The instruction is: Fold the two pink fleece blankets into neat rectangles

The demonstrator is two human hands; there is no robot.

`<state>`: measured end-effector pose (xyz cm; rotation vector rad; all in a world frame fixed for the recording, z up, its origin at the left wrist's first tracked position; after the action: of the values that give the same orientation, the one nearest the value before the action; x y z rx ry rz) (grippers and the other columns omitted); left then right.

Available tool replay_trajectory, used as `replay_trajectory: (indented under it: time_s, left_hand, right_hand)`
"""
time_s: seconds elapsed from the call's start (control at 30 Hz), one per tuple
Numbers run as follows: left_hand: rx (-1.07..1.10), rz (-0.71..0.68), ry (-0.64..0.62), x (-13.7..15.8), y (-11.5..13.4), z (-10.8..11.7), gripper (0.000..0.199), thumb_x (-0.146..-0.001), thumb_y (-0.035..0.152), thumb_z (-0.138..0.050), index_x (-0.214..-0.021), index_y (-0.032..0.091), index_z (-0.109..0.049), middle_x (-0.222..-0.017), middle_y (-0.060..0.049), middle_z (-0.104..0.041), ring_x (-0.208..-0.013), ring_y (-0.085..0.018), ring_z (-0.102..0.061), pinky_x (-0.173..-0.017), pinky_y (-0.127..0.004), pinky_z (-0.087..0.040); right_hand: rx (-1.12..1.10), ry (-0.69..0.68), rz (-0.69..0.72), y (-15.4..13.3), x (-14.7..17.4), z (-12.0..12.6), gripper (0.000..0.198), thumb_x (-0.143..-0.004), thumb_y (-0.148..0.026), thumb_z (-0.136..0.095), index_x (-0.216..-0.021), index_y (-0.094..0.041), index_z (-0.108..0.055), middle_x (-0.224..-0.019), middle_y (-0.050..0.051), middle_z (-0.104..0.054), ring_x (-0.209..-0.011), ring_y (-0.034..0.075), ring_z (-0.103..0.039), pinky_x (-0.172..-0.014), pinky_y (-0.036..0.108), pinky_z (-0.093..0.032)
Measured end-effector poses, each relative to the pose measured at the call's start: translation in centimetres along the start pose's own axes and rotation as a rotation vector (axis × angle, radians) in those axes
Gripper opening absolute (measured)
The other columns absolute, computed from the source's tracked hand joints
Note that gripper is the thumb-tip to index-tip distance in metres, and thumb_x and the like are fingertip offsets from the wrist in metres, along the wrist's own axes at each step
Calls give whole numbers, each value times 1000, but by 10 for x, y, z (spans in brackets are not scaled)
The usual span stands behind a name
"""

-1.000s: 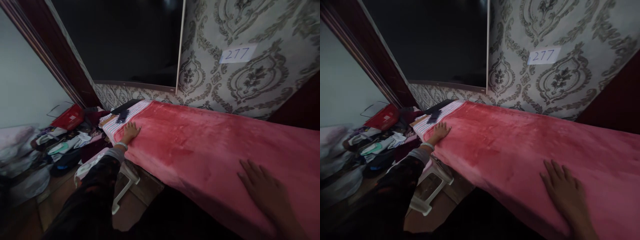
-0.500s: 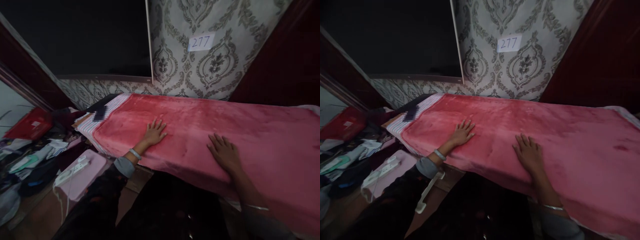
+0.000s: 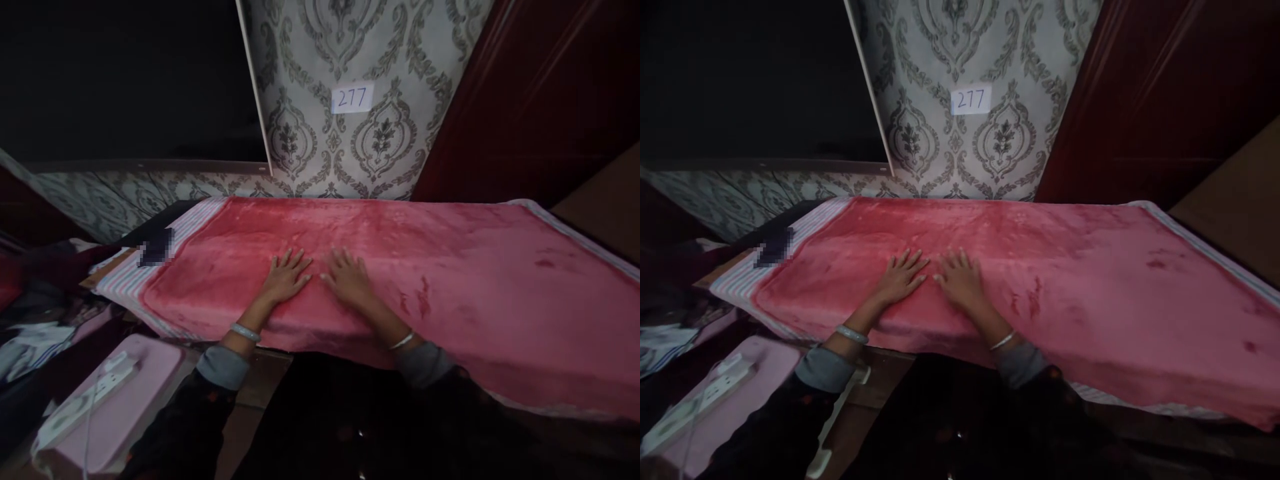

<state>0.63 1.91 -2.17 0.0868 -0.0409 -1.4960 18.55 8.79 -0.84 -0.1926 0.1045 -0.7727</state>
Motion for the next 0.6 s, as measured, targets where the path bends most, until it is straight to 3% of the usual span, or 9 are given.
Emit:
replay_trajectory:
  time_s: [0.1,0.23,0.4,0.5,0.6]
  left_hand:
    - [-14,3,-5,0,-2,2,58,-103,53,-35,-157,33,-35,-169,-4,-22,-157,-32,-11,-123,-63,-14]
    - [-14,6,10,-1,-3,3,58,-102,52,-36,-157,32,-36,-168,-5,-24,-157,-32,-12,-123,-63,-15]
    - [-15,18,18,-2,-3,5,58,-102,52,-35,-156,30,-38,-168,-5,-25,-156,-32,-14,-123,-63,-16]
    - [-23,24,26,-2,-2,6,57,-102,51,-36,-155,31,-39,-167,-5,-26,-156,-31,-16,-123,-62,-18]
    - [-35,23,44,-3,-3,6,56,-102,49,-36,-155,31,-40,-167,-5,-27,-156,-32,-18,-122,-62,-20]
  right_hand:
    - [-8,-31,24,-7,-3,-8,58,-106,-50,-33,-159,-26,-33,-168,7,-18,-155,33,-10,-120,64,-13]
    - [12,-4,-49,30,13,-11,58,-105,-47,-31,-159,-26,-32,-168,5,-17,-155,32,-10,-120,62,-16]
    - [166,47,-310,128,60,0,58,-104,-46,-28,-158,-27,-35,-168,4,-21,-152,32,-21,-118,59,-25]
    - [204,81,-509,204,109,7,59,-102,-45,-24,-157,-27,-37,-166,5,-26,-151,33,-26,-116,60,-29]
    - [185,201,-647,273,166,16,63,-100,-51,-20,-156,-29,-40,-163,7,-34,-147,36,-33,-109,66,-35]
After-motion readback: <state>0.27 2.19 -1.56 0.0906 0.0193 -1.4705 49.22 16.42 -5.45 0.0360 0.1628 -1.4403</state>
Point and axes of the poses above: each hand's wrist, its own x-axis away from the middle knuckle, its own z-axis out of the back of the hand, y = z × x, the point moved 3 cm from there along -x, towards the middle knuckle
